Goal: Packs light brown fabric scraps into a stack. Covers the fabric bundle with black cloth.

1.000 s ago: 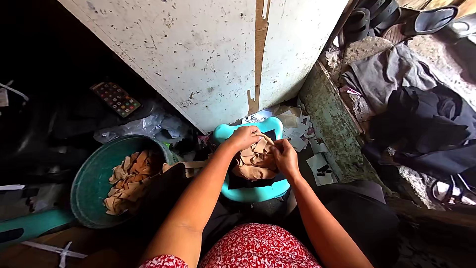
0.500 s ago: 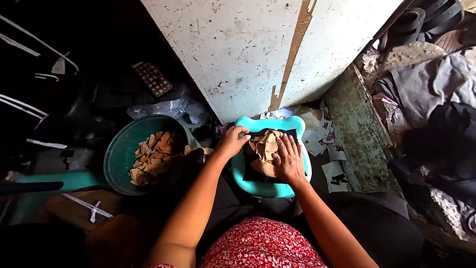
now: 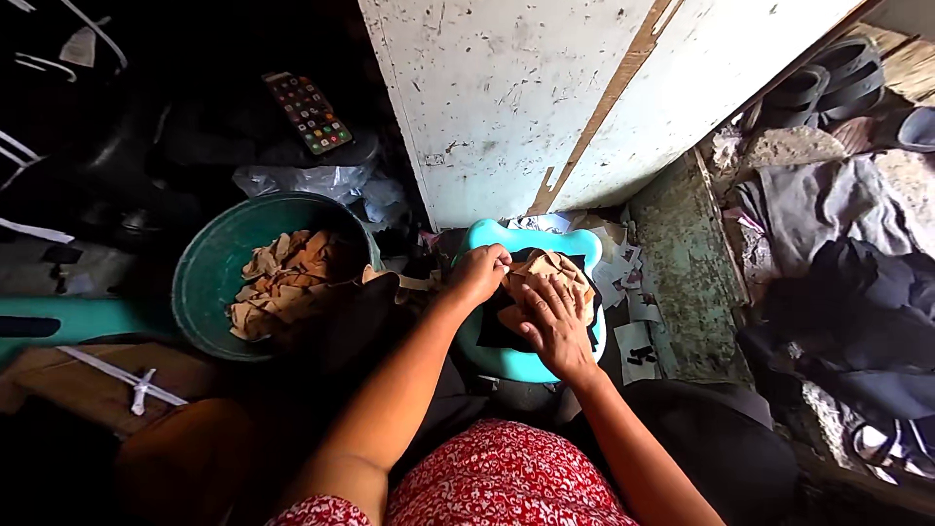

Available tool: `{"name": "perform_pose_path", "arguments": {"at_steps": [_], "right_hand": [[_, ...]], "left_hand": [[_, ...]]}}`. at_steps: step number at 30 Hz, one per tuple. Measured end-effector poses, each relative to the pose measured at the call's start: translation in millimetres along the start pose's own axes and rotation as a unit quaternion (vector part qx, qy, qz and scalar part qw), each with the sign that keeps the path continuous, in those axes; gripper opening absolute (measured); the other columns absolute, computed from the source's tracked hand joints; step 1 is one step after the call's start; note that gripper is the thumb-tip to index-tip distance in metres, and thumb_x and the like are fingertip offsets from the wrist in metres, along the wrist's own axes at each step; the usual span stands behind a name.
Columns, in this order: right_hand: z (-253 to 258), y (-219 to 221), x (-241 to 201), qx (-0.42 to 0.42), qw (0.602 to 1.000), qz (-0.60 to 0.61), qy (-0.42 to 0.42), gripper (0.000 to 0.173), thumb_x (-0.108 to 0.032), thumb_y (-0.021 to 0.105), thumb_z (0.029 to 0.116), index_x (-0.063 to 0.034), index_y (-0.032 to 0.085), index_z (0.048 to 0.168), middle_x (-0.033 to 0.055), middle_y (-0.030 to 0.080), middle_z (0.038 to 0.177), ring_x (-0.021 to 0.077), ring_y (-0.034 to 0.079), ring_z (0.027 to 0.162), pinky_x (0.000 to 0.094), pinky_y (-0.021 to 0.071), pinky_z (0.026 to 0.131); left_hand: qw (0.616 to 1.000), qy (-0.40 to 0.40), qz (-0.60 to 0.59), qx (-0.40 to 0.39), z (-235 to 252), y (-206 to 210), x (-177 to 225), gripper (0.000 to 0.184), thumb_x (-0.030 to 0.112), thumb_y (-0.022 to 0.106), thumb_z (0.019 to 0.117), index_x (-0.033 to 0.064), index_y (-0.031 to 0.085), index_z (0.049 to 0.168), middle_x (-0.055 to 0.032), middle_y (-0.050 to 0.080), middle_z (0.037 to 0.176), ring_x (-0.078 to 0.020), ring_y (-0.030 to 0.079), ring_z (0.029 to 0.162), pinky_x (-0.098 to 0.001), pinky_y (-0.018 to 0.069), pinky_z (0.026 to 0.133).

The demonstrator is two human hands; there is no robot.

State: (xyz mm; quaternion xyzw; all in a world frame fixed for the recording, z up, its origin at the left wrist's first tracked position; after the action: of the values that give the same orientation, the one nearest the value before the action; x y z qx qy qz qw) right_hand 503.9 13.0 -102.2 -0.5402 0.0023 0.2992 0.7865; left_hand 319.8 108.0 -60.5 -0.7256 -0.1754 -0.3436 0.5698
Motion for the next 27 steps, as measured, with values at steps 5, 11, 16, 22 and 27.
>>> {"name": "perform_pose_path", "arguments": {"at_steps": [5, 11, 16, 22, 27], "right_hand": [[1, -29, 10, 0.031, 0.997, 0.018, 0.063, 0.063, -0.054, 0.033, 0.1066, -0.0105, 0.064, 0.139, 0.0199, 0.054, 0.150, 0.0445, 0.045, 0.142, 0.0692, 0.0276, 0.116], [-7, -45, 16, 0.036, 0.993, 0.018, 0.107, 0.047, -0.037, 0.046, 0.1036, -0.0080, 0.067, 0.133, 0.0216, 0.056, 0.146, 0.0465, 0.046, 0.140, 0.0689, 0.0305, 0.115], [-11, -58, 22, 0.057, 0.988, 0.039, 0.138, 0.038, -0.028, 0.055, 0.0996, -0.0063, 0.069, 0.127, 0.0218, 0.059, 0.141, 0.0464, 0.051, 0.134, 0.0670, 0.0354, 0.110], [-21, -70, 32, 0.041, 0.967, 0.074, 0.240, 0.028, -0.018, 0.058, 0.0974, 0.0000, 0.070, 0.114, 0.0178, 0.069, 0.102, 0.0390, 0.064, 0.103, 0.0562, 0.0495, 0.091], [-26, -66, 40, -0.112, 0.896, 0.158, 0.400, 0.035, -0.023, 0.059, 0.1016, 0.0013, 0.061, 0.126, 0.0189, 0.070, 0.107, 0.0338, 0.067, 0.102, 0.0527, 0.0518, 0.093]], "left_hand": [[0.997, -0.051, 0.008, -0.059, 17, 0, -17, 0.029, 0.025, 0.058, 0.1050, 0.0055, 0.071, 0.122, -0.0194, 0.067, 0.119, -0.0348, 0.062, 0.117, -0.0543, 0.0469, 0.104], [0.999, -0.029, -0.006, -0.035, 13, -2, -7, 0.020, 0.018, 0.062, 0.1026, 0.0009, 0.071, 0.109, -0.0204, 0.067, 0.112, -0.0348, 0.063, 0.111, -0.0528, 0.0489, 0.099], [0.996, -0.031, -0.073, -0.029, 0, -15, 13, 0.023, 0.020, 0.055, 0.1067, 0.0006, 0.065, 0.114, -0.0130, 0.072, 0.094, -0.0230, 0.070, 0.085, -0.0439, 0.0566, 0.084], [0.997, -0.049, -0.001, -0.063, 7, -4, -9, 0.034, 0.026, 0.064, 0.1024, 0.0038, 0.066, 0.128, -0.0208, 0.065, 0.125, -0.0356, 0.061, 0.119, -0.0549, 0.0470, 0.104], [0.998, -0.017, 0.047, -0.041, 6, 1, 3, 0.019, 0.016, 0.066, 0.1003, 0.0016, 0.071, 0.111, -0.0211, 0.065, 0.114, -0.0353, 0.063, 0.106, -0.0536, 0.0505, 0.094]]}}
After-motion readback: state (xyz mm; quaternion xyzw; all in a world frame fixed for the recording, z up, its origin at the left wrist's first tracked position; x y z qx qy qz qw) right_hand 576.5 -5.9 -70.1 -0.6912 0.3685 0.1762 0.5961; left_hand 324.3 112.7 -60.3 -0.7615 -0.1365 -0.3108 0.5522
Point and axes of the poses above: each hand's wrist, its own z-axis towards the middle knuckle, its own y-axis out of the palm, x = y × z, the point moved 2 cm from there along z, towards the middle knuckle
